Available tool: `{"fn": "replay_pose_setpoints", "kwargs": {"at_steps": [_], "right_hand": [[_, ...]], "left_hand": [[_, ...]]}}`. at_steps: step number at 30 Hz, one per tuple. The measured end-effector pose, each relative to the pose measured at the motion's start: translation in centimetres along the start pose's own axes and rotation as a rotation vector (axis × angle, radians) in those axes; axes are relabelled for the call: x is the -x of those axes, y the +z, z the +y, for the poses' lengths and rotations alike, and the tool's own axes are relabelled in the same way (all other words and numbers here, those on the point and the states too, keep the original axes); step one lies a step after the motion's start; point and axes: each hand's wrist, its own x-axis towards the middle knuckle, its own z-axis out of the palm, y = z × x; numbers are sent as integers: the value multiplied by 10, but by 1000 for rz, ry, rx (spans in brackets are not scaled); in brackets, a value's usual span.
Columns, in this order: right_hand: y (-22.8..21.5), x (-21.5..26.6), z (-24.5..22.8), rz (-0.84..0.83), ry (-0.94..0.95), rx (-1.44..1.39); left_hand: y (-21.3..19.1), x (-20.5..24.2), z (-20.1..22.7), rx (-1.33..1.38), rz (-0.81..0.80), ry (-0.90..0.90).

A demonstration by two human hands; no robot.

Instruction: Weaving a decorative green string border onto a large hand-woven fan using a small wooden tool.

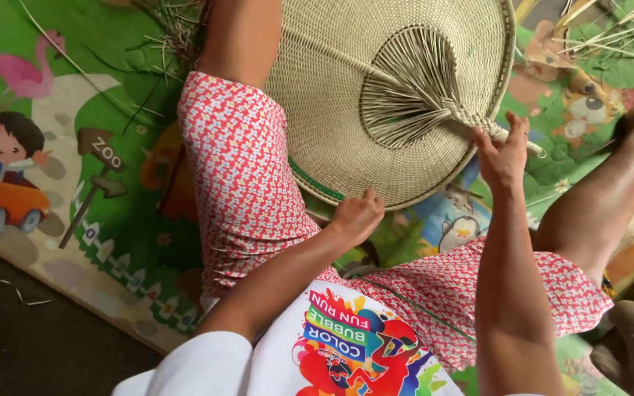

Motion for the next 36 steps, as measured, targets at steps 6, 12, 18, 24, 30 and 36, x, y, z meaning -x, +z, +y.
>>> {"fn": "replay_pose_setpoints", "kwargs": {"at_steps": [6, 12, 18, 24, 30, 36], "right_hand": [[24, 110, -96, 198, -186, -183], [89, 193, -152, -170, 253, -1218], [26, 177, -147, -373, -80, -761], [-69, 163, -53, -541, -4, -152], [-123, 155, 19, -232, 206, 30], [-80, 179, -8, 96, 36, -148]], "left_hand": [[-73, -37, 4, 1010, -74, -471], [-111, -51, -1, 1284, 478, -318], [-220, -20, -89, 1361, 484, -435], [-263, 160, -522, 2346, 800, -379], [-269, 204, -581, 2199, 606, -365], [-317, 150, -357, 955, 751, -1343]]}}
